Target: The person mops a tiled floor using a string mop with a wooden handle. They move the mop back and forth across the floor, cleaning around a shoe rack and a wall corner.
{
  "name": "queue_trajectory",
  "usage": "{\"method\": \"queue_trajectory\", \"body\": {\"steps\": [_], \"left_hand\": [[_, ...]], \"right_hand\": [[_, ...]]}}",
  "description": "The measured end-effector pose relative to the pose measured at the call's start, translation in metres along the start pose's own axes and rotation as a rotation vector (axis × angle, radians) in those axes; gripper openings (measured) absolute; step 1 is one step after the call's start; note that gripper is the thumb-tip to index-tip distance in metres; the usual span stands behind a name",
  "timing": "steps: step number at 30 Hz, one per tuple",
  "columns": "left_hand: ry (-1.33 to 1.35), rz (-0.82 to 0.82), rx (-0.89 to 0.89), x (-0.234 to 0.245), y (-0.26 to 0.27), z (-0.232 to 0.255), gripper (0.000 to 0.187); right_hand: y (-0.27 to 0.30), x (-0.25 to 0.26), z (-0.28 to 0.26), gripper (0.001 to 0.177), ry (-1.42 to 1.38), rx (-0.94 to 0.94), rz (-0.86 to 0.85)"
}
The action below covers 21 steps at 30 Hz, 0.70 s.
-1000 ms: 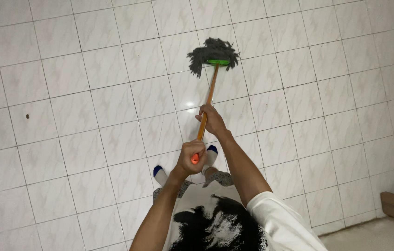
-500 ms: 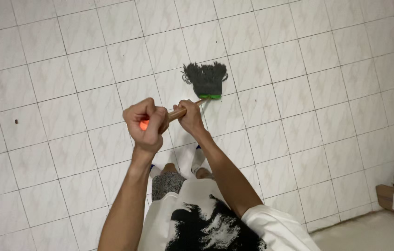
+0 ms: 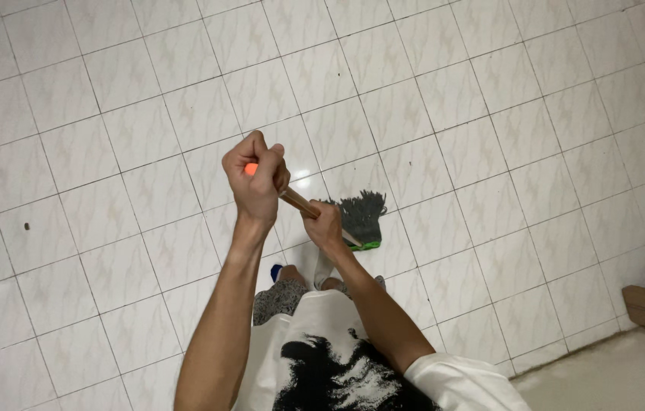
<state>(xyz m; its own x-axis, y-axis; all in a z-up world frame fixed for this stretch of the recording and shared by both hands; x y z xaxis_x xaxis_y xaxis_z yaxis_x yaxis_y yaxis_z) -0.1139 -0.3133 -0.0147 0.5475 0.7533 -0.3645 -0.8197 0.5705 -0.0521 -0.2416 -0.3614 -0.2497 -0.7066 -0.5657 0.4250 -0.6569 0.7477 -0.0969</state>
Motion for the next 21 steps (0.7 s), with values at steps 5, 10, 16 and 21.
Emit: {"method": "queue_trajectory", "body": {"steps": [5, 10, 16, 21], "left_hand": [[-0.048, -0.069, -0.071, -0.007, 0.022, 0.005, 0.033], [-0.151, -0.201, -0.16, -0.021, 0.029, 0.025, 0.029], [-0.265, -0.304, -0.293, -0.038, 0.052, 0.004, 0.024], [-0.387, -0.39, -0.292, -0.02, 0.071, -0.064, 0.028]], "right_hand": [[-0.007, 0.001, 0.013, 0.035, -0.043, 0.318, 0.163], [-0.037, -0.001, 0.012, 0.041, -0.112, 0.484, 0.213], [-0.077, 0.0, 0.025, 0.04, -0.127, 0.417, 0.149], [-0.088, -0.001, 0.046, 0.038, 0.013, 0.384, 0.126]]}}
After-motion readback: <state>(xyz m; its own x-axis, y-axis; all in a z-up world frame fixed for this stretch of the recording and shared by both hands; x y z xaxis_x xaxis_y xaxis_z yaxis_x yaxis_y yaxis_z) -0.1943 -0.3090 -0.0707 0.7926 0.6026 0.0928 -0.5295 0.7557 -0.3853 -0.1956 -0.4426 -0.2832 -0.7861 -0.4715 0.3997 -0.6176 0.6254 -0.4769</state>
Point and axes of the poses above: each hand's wrist, its own y-axis away from the middle knuckle, its own x-axis out of the back of the hand, z = x × y, the point moved 1 cm from there along -y, towards the middle knuckle, and after that the axes turned 3 degrees about z, right-handed, at the moved point
